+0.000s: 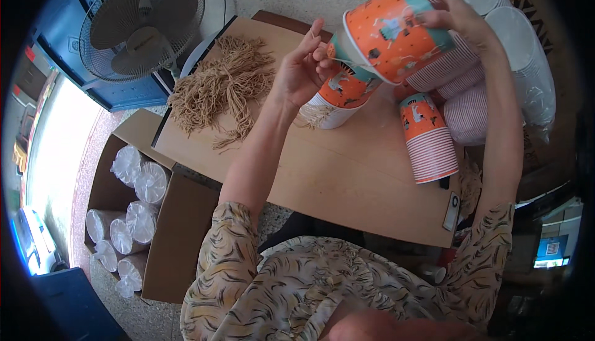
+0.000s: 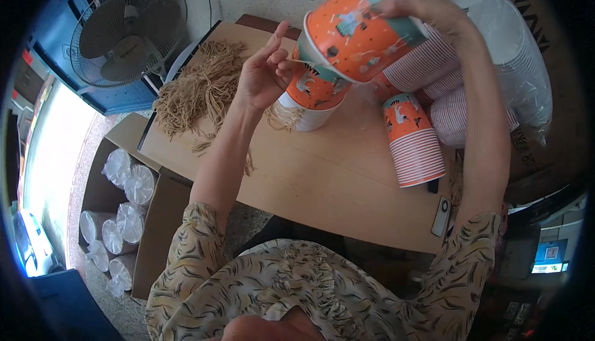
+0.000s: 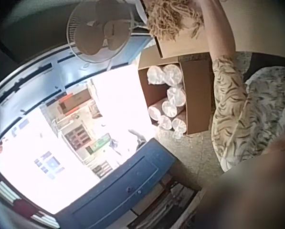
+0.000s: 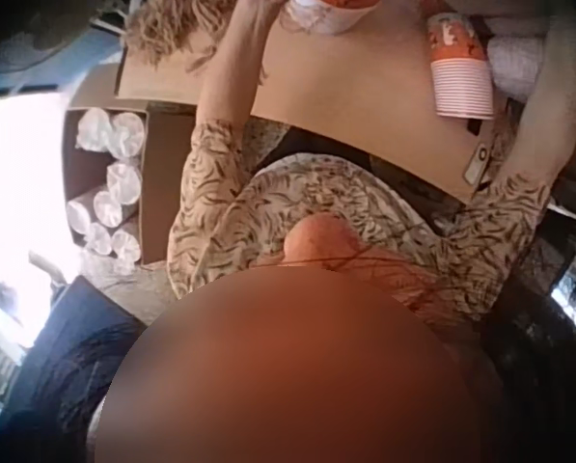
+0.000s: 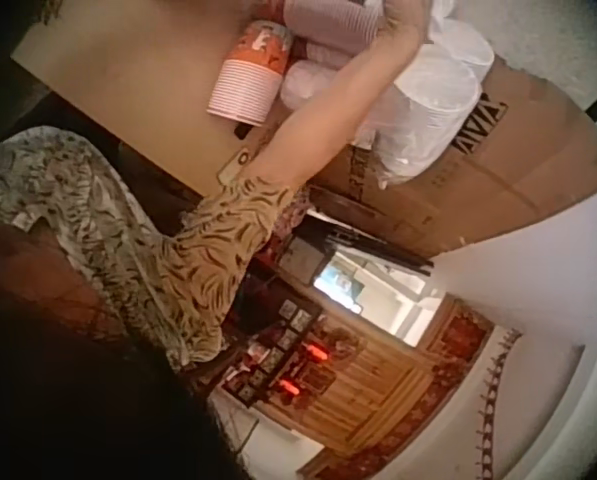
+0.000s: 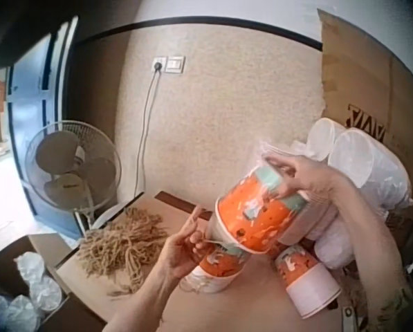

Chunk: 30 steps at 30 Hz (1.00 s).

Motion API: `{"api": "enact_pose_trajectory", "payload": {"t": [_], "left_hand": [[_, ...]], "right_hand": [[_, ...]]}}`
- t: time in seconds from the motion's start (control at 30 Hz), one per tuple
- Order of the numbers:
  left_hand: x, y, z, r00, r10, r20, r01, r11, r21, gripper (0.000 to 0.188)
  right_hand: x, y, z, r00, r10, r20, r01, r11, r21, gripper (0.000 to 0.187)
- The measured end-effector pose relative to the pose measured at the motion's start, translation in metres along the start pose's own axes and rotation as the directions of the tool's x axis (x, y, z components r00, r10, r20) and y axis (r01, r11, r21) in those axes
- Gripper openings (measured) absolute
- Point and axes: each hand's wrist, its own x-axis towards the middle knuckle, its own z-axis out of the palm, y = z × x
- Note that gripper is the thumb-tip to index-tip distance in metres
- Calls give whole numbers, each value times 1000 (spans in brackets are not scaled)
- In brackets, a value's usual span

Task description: Attaching handles made of string to paper bowls for packaging.

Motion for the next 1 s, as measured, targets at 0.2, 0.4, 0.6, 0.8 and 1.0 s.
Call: {"api": "enact_pose_trajectory", "payload": {"t": [0.2, 0.4, 0.6, 0.8, 1.0], "left_hand": [[-14, -2, -37, 989, 20, -150, -35, 995, -94, 50], [-25, -19, -85, 976, -42, -214, 8, 987, -161, 46], [-32, -29, -112, 912, -58, -406, 40, 998, -53, 32], [-41, -36, -120, 870, 16, -494, 66, 987, 148, 19], [-47, -38, -121, 833, 104, -543, 50, 964, 260, 15]], "right_hand": [[10, 10, 46, 992, 102, 71, -105, 994, 35, 107], [20, 34, 74, 998, -50, 44, 52, 997, -59, 104], [20, -12, 87, 993, -8, 122, 46, 950, -309, 108], [14, -18, 96, 989, 42, 141, -8, 972, -233, 109], [17, 13, 115, 991, -58, 122, 94, 945, -314, 103]]}}
